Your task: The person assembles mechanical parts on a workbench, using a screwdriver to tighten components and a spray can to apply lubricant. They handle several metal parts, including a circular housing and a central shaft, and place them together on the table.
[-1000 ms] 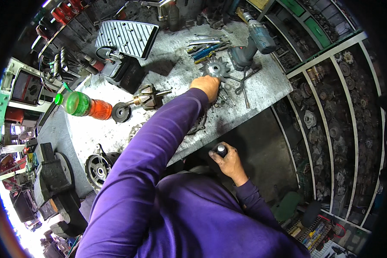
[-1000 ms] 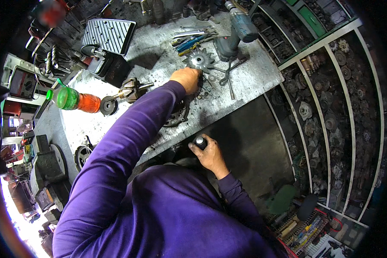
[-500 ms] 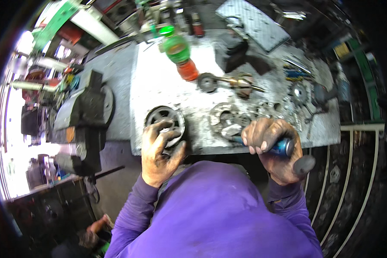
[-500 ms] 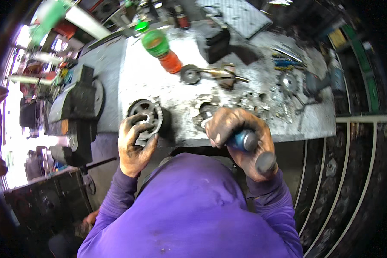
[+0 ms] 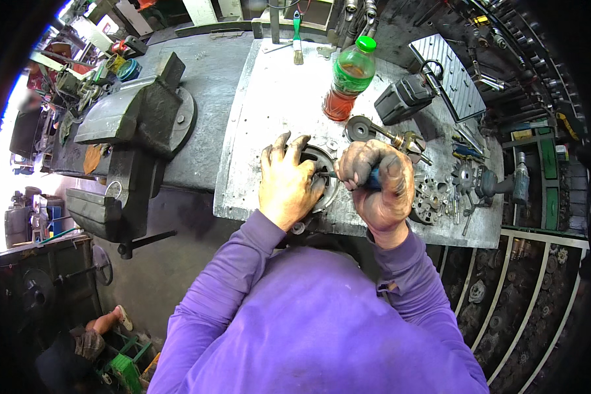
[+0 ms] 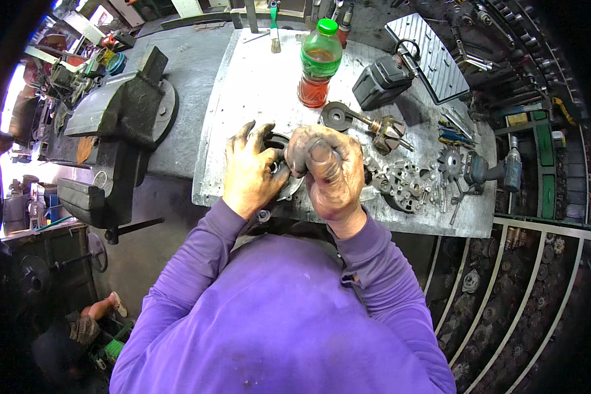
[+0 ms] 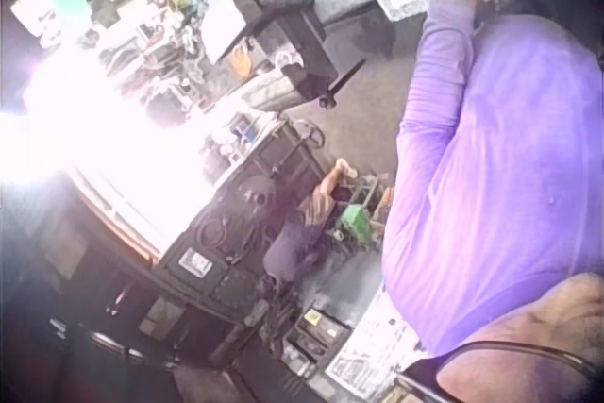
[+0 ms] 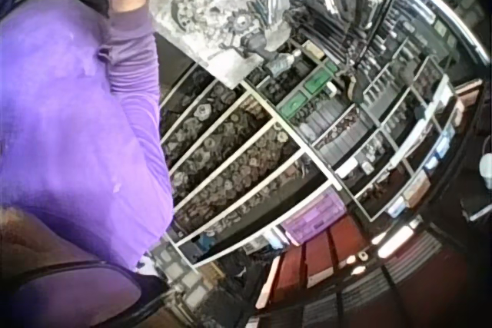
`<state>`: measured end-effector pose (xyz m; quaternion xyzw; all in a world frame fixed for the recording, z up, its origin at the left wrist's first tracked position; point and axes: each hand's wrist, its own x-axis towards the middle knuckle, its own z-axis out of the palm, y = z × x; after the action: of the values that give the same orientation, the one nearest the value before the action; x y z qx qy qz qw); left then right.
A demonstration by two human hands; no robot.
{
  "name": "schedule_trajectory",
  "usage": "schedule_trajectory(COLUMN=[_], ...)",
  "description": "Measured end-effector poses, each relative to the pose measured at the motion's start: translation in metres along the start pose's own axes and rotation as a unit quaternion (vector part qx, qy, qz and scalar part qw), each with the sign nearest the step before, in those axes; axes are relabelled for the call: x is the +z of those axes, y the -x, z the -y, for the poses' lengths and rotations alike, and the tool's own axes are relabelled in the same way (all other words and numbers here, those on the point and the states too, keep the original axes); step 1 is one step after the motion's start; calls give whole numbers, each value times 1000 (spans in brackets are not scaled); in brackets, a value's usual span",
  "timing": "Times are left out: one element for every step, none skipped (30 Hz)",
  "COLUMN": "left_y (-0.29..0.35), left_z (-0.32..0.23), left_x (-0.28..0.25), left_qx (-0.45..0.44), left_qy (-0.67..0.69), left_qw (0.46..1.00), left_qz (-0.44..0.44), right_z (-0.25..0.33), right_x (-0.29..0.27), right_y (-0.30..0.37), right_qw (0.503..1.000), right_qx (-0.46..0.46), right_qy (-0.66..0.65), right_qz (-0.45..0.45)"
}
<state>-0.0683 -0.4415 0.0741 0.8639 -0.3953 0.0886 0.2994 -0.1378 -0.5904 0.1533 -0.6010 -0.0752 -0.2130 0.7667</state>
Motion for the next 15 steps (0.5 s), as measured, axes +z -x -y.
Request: schedule_trajectory(left_y=[-1,-1,-1,0,0,0,1,1,2,2,2,1,0,-1,-2], left_z=[1,2,3,3,4,4,3,3,2,2,3,5,7,10,14], left_x=[1,2,2,2,2,2,3,3,4,5,5,5,5,3,1], left_qx=[0,-9,-9,-17,-18,-24,-25,-26,-24,-23,-22,-16,3,21,42], left_qy=[-1,0,0,1,8,-1,-2,-4,-1,2,5,-16,-2,11,26], left_qw=[1000,1000,1000,1000,1000,999,999,999,999,1000,1000,1000,1000,999,998], left_qz=[4,16,14,19,20,24,25,26,24,21,12,12,24,35,37], right_z=[-1,-1,-1,-1,-1,-1,0,0,0,2,2,7,11,14,17], right_x=[1,3,5,8,12,16,20,23,26,25,25,21,17,16,13], right_y=[-1,-1,-1,-1,-1,-2,-3,-6,-9,-15,-22,-25,-30,-32,-34], right_qw=[1000,1000,1000,1000,999,997,992,982,979,982,984,983,969,976,979], right_qx=[-9,-11,-3,-17,-12,-2,9,12,22,-11,-54,27,62,88,123], right_qy=[6,7,9,5,13,23,28,123,149,168,172,175,229,191,157], right_qz=[-11,-11,-17,-18,-34,-71,-121,-139,-139,-82,-6,57,69,60,36])
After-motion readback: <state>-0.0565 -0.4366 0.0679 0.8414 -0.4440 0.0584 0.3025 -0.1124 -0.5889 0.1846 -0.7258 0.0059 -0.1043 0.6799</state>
